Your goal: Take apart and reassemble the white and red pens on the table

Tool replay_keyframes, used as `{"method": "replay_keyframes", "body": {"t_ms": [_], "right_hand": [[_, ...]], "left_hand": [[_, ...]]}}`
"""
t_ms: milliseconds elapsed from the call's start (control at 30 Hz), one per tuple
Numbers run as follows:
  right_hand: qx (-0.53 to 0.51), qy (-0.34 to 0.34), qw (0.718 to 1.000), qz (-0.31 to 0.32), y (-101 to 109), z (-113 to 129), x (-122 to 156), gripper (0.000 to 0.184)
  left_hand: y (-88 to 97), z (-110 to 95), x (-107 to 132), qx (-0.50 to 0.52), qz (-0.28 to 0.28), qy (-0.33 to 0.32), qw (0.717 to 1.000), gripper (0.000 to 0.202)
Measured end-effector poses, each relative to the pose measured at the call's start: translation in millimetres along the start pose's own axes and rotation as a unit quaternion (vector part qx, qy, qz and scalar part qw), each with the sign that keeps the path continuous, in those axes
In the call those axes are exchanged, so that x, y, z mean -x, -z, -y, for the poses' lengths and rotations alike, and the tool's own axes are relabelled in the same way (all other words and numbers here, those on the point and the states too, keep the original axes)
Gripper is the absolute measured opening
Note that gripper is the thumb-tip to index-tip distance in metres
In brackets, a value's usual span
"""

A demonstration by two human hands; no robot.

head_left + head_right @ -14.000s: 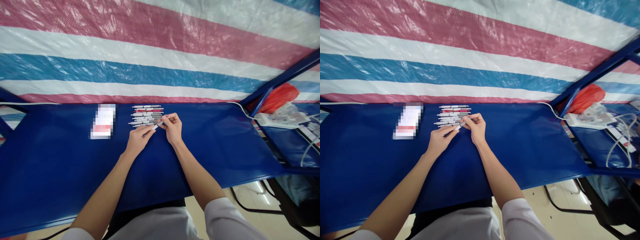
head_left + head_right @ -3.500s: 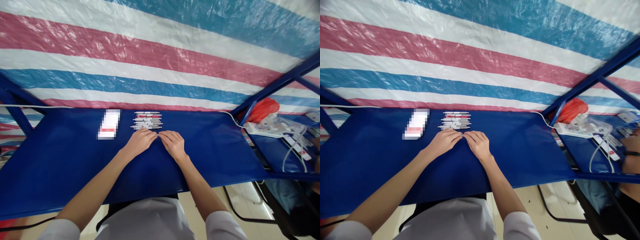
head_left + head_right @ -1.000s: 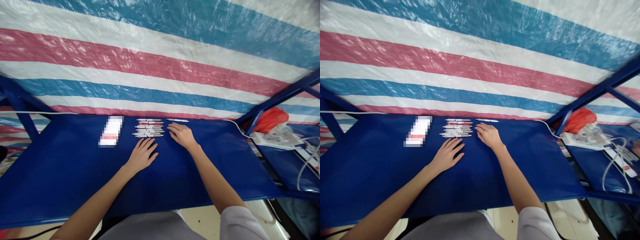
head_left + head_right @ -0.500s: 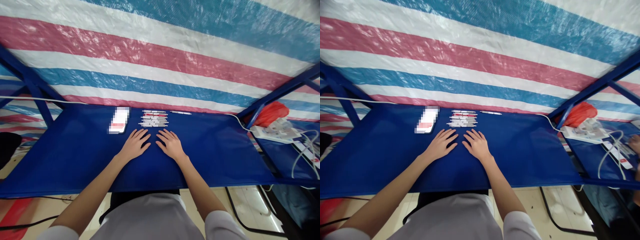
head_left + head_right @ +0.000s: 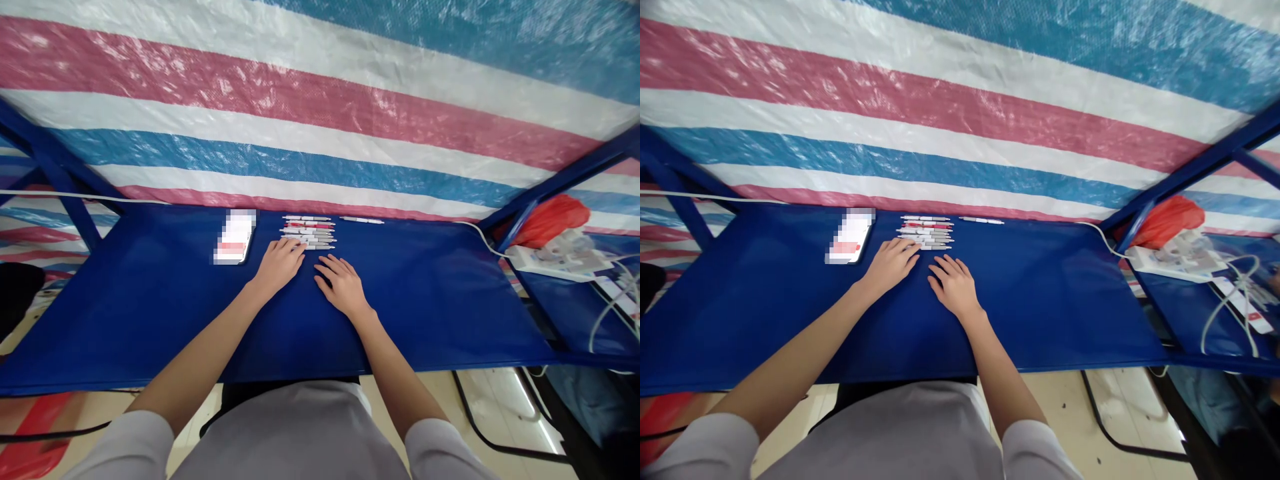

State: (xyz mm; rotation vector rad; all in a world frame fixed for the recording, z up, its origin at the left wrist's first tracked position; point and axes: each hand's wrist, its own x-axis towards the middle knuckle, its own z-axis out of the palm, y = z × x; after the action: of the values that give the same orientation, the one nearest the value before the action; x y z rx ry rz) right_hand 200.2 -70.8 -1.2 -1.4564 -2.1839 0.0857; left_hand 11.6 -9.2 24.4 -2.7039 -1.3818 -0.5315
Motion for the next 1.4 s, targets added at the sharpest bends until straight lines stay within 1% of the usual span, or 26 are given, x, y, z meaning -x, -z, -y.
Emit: {"method": "replay_keyframes", "body": {"t_ms": [133,400,533,600,700,767,833,867,900,933,967,1033,1067,1100,1133,1167,1233,1333,1400], "right_hand": [[-0.01,-0.005,1.0,-0.001,0.6,-2.3,-0.1,0.032],[-0.016,-0.022,1.0,0.013,2.7,-1.9,-1.5,0.031],[-0.029,-0.03,0.999,0.011,3.0,-0.1,-3.0,0.031],[-0.041,-0.039,0.998,0.008,2.6,1.1,-3.9,0.032],[-0.081,-0.061,0.995,-0.008,2.0,2.1,-3.9,0.032],[-0.135,-0.085,0.987,-0.037,2.6,1.4,-2.8,0.03],[-0.211,-0.127,0.966,-0.082,4.7,0.0,-1.7,0.028],[-0.255,-0.159,0.948,-0.105,6.2,-0.8,-1.8,0.026],[-0.304,-0.194,0.925,-0.124,7.8,-1.3,-2.5,0.026],[-0.358,-0.231,0.894,-0.134,9.5,-1.5,-4.1,0.027],[-0.416,-0.264,0.859,-0.138,11.1,-1.3,-6.4,0.029],[-0.522,-0.306,0.785,-0.136,13.6,0.0,-13.2,0.035],[-0.559,-0.316,0.754,-0.137,14.4,0.9,-17.3,0.035],[-0.585,-0.322,0.731,-0.141,14.9,1.9,-21.4,0.034],[-0.601,-0.327,0.714,-0.147,15.1,2.7,-25.4,0.032],[-0.612,-0.328,0.704,-0.152,15.1,3.5,-29.2,0.03],[-0.624,-0.325,0.694,-0.155,14.5,4.7,-35.5,0.029],[-0.63,-0.314,0.693,-0.154,12.3,5.5,-42.9,0.029],[-0.628,-0.305,0.697,-0.164,9.7,5.1,-47.6,0.028]], "left_hand": [[-4.6,-0.5,-10.6,-0.027,0.022,-0.018,0.999,0.028],[-10.3,4.7,-14.6,-0.014,0.031,-0.035,0.999,0.028],[-12.1,4.9,-15.1,0.017,0.028,-0.092,0.995,0.027],[-11.9,4.3,-14.8,0.027,0.025,-0.11,0.993,0.026],[-10.4,2.7,-13.1,0.041,0.017,-0.1,0.994,0.025],[-8.9,1.3,-10.7,0.065,-0.003,-0.077,0.995,0.022],[-6.5,-0.8,-7.3,0.113,-0.035,-0.044,0.992,0.019],[-4.7,-2.3,-5.5,0.15,-0.053,-0.025,0.987,0.018],[-2.4,-4.2,-3.6,0.194,-0.071,-0.002,0.978,0.017],[0.3,-6.6,-1.7,0.241,-0.083,0.025,0.967,0.017],[3.3,-9.4,-0.1,0.281,-0.082,0.053,0.955,0.017],[9.4,-15.3,2.4,0.343,-0.063,0.088,0.933,0.017],[12.2,-18.1,3.2,0.366,-0.051,0.099,0.924,0.017],[14.7,-20.5,3.6,0.386,-0.038,0.108,0.915,0.017],[16.9,-22.2,3.8,0.401,-0.027,0.115,0.908,0.017],[18.6,-23.3,3.7,0.412,-0.016,0.121,0.903,0.017],[21.2,-23.5,3.3,0.424,0.004,0.131,0.896,0.017],[23.5,-20.3,2.1,0.431,0.034,0.149,0.889,0.018],[24.3,-17.9,0.4,0.435,0.047,0.159,0.885,0.017]]}}
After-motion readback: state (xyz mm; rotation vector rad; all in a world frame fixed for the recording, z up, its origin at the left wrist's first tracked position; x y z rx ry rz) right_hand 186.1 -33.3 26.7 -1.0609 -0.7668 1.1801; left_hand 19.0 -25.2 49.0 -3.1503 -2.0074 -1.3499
